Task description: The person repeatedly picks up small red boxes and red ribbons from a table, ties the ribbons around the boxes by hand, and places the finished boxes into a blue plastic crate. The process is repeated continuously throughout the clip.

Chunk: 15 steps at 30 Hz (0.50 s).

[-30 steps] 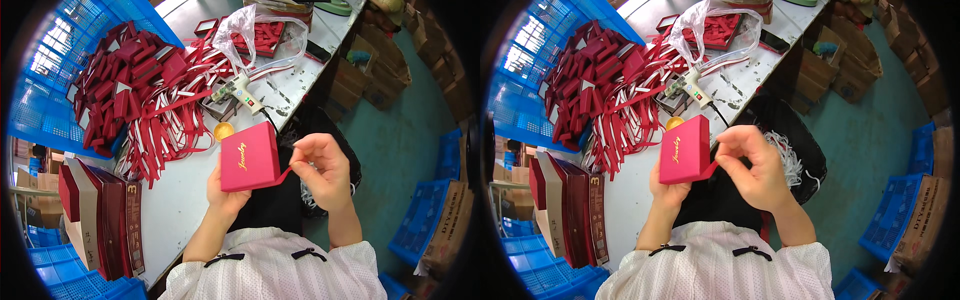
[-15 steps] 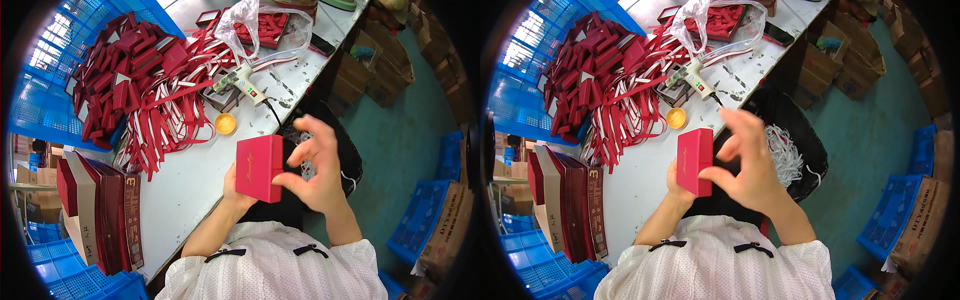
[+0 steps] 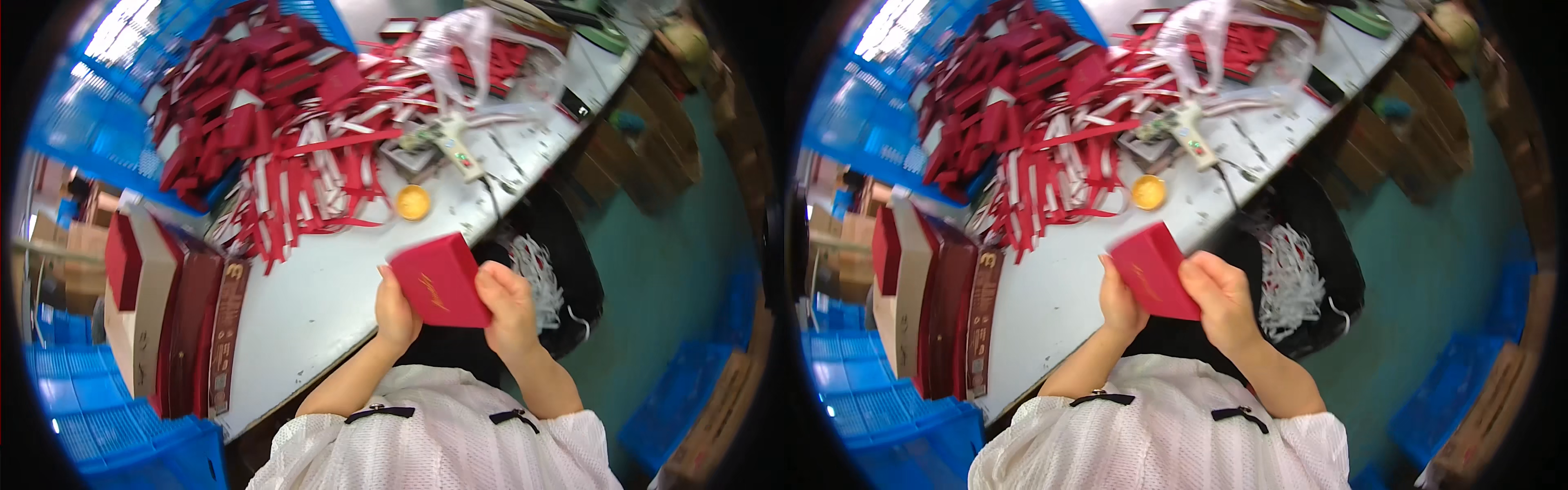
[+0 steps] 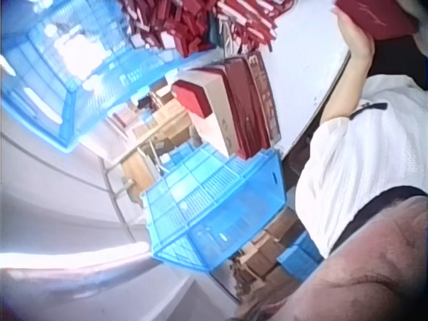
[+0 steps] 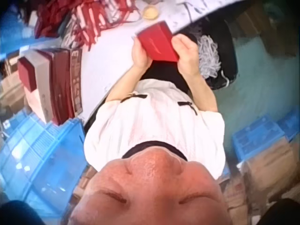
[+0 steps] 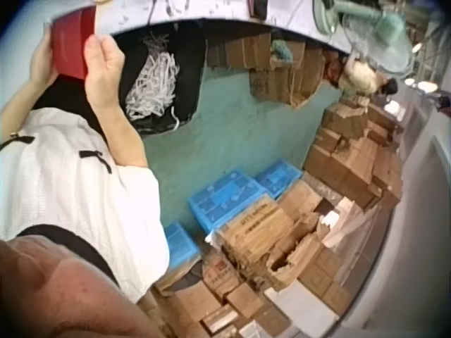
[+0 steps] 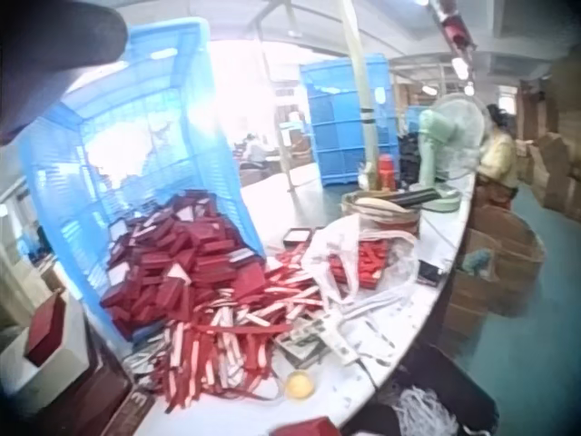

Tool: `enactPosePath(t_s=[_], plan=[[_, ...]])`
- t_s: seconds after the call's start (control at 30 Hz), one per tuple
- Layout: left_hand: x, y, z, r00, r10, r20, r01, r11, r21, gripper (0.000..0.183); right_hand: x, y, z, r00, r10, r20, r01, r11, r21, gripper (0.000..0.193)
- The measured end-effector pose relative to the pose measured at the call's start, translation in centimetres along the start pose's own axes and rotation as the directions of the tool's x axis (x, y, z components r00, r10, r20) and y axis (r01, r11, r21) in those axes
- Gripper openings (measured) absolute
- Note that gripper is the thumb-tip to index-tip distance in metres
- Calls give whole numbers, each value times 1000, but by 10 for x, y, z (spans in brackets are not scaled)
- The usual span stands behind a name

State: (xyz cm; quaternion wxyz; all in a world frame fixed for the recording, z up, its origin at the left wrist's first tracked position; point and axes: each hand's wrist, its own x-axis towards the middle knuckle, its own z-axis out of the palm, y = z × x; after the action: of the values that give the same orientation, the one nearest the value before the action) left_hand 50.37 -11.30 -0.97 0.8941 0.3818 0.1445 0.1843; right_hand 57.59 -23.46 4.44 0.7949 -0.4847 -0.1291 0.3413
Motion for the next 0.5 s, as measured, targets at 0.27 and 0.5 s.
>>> enactPosePath(t_s=[0.27,0.5], plan=[[-34,82,-21,950,-250,187,17,638,770,20,13,8,32,904,2,427,292,728,-621,19],[-62,287,-23,700,699,146,-563,414,716,33,27,6,29,959,-35,282,148,908,-392,22]])
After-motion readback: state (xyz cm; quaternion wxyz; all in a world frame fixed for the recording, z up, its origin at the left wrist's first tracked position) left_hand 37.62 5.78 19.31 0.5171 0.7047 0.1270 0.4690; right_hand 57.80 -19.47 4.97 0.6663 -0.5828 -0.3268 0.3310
